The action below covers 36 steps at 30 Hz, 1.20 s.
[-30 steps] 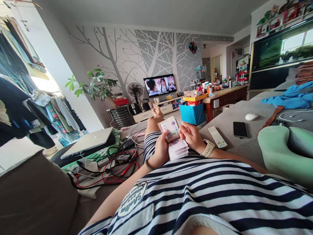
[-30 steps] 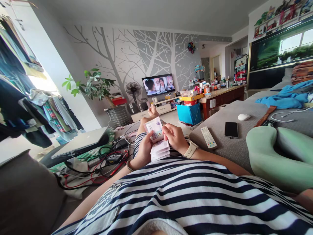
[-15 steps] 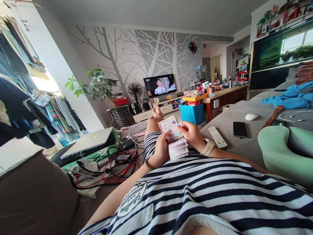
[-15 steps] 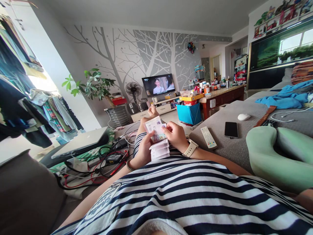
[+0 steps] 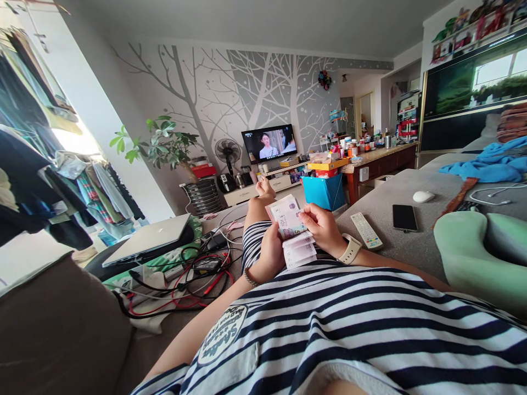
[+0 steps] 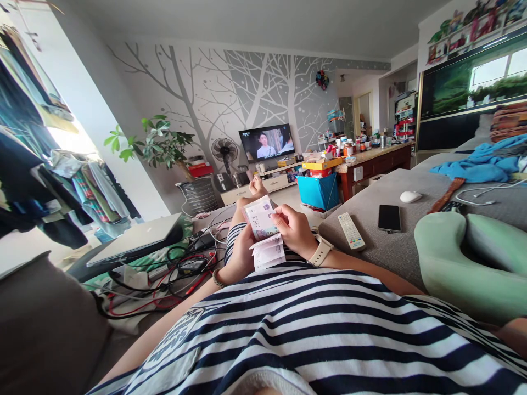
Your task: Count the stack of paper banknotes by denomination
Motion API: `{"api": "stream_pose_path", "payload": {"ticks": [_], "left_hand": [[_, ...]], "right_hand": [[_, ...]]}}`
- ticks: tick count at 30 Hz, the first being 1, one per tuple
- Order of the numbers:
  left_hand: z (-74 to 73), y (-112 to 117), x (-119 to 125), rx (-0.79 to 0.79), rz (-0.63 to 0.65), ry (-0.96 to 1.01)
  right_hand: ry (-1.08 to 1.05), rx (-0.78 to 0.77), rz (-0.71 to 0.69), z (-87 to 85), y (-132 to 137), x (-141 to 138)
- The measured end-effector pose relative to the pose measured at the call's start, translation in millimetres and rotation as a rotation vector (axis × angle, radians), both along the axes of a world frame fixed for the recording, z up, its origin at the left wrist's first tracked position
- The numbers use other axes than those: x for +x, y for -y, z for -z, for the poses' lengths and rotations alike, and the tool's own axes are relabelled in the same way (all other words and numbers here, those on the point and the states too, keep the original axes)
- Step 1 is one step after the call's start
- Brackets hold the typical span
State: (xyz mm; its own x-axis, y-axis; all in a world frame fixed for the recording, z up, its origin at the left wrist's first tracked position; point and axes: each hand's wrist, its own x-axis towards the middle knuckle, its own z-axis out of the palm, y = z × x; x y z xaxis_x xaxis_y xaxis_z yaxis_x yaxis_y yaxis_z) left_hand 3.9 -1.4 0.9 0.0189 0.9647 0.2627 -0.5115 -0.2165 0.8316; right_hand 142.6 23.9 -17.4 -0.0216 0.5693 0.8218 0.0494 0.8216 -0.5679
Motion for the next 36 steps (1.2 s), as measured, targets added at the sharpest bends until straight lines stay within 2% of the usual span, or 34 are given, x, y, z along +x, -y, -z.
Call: {"api": "stream_pose_path", "payload": {"ticks": [28,36], "left_hand": [[4.4,-4.5,-1.3,0.02,-0.009,-0.002],[1.4,1.1,-3.2,0.068,-0.075,-0.055]], "right_hand": [[0.015,0.016,-0.011,-1.7,3.2,1.0],[0.05,0.032,-0.025,-0.7,3.0,1.1]]}}
